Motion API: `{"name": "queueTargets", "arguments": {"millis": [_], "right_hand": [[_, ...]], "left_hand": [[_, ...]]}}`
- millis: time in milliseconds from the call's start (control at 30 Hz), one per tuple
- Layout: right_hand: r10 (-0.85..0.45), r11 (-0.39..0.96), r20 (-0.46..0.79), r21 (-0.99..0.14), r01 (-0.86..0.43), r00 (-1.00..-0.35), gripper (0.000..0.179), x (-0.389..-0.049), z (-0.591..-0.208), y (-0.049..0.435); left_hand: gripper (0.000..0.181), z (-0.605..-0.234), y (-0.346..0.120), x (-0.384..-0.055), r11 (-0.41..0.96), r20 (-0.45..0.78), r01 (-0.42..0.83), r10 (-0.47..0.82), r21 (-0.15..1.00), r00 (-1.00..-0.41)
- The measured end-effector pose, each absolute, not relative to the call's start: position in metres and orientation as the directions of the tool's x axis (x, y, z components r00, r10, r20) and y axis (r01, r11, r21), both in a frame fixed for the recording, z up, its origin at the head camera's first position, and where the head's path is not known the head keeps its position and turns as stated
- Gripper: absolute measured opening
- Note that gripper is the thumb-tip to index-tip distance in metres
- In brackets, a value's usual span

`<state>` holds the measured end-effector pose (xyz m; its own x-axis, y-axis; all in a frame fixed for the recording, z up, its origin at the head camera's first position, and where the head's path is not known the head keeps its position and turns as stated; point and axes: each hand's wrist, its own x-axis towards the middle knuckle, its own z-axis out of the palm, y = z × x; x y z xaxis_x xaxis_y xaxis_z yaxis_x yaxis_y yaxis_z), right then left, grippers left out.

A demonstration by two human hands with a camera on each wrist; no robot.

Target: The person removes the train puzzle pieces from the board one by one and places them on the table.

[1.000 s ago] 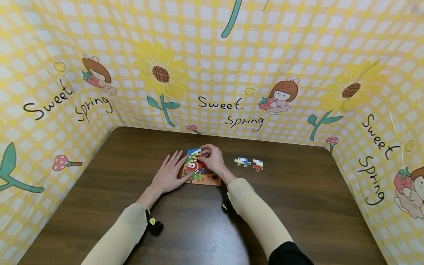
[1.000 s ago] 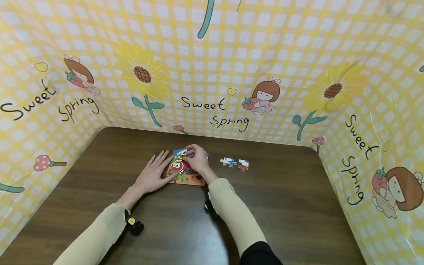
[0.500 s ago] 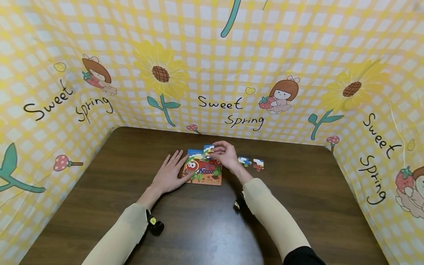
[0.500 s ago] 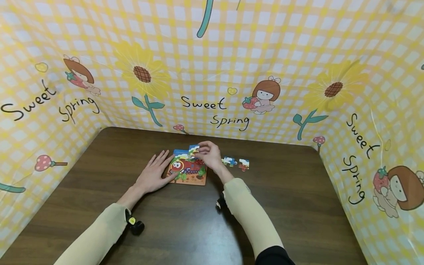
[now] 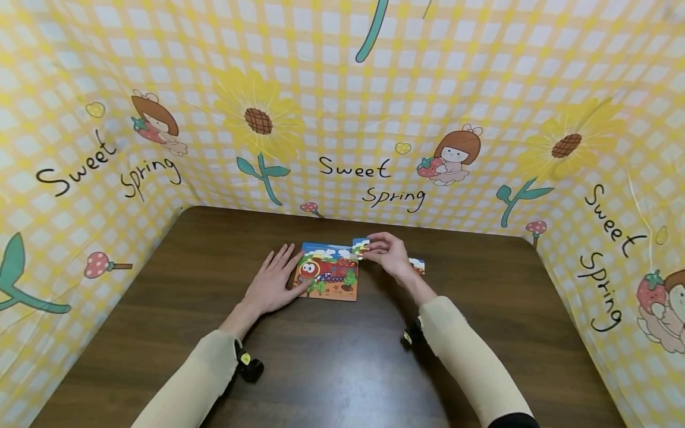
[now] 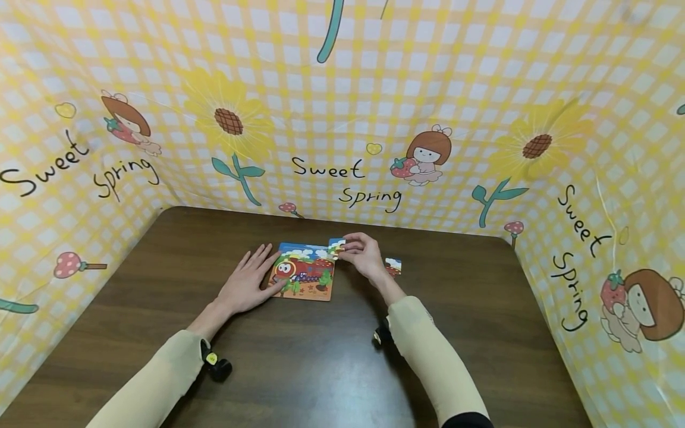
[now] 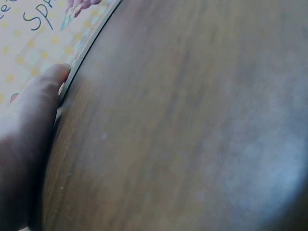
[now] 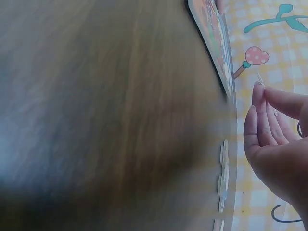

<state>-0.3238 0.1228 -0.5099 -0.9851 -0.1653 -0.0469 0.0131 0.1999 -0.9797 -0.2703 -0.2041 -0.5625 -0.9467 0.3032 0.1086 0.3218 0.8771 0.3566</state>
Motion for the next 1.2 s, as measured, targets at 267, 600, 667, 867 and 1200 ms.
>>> {"name": "queueTargets", "arguments": {"millis": [267,600,667,867,1200], "right_hand": [[-0.169,0.175,-0.044,-0.984,0.014,-0.985,0.045,-0.319,-0.509,0.136],[-0.154,0.291,0.025,-0.954,-0.069,-0.988,0.042,-0.319,-0.513,0.145],[-0.158,0.336,0.039,-0.937,-0.091,-0.987,0.041,-0.319,-0.513,0.144],[-0.172,0.417,0.059,-0.9,-0.127,-0.983,0.04,-0.319,-0.515,0.143],[-0.182,0.48,0.084,-0.862,-0.163,-0.98,0.038,-0.317,-0.523,0.143]], "left_hand": [[0.092,-0.563,-0.203,-0.272,0.878,0.105,0.322,0.305,0.354,-0.947],[0.093,-0.564,-0.204,-0.274,0.881,0.101,0.317,0.301,0.351,-0.948],[0.093,-0.563,-0.204,-0.273,0.881,0.098,0.317,0.302,0.351,-0.948],[0.093,-0.56,-0.204,-0.273,0.881,0.094,0.316,0.303,0.352,-0.948],[0.093,-0.563,-0.205,-0.272,0.88,0.097,0.321,0.307,0.349,-0.947]]}}
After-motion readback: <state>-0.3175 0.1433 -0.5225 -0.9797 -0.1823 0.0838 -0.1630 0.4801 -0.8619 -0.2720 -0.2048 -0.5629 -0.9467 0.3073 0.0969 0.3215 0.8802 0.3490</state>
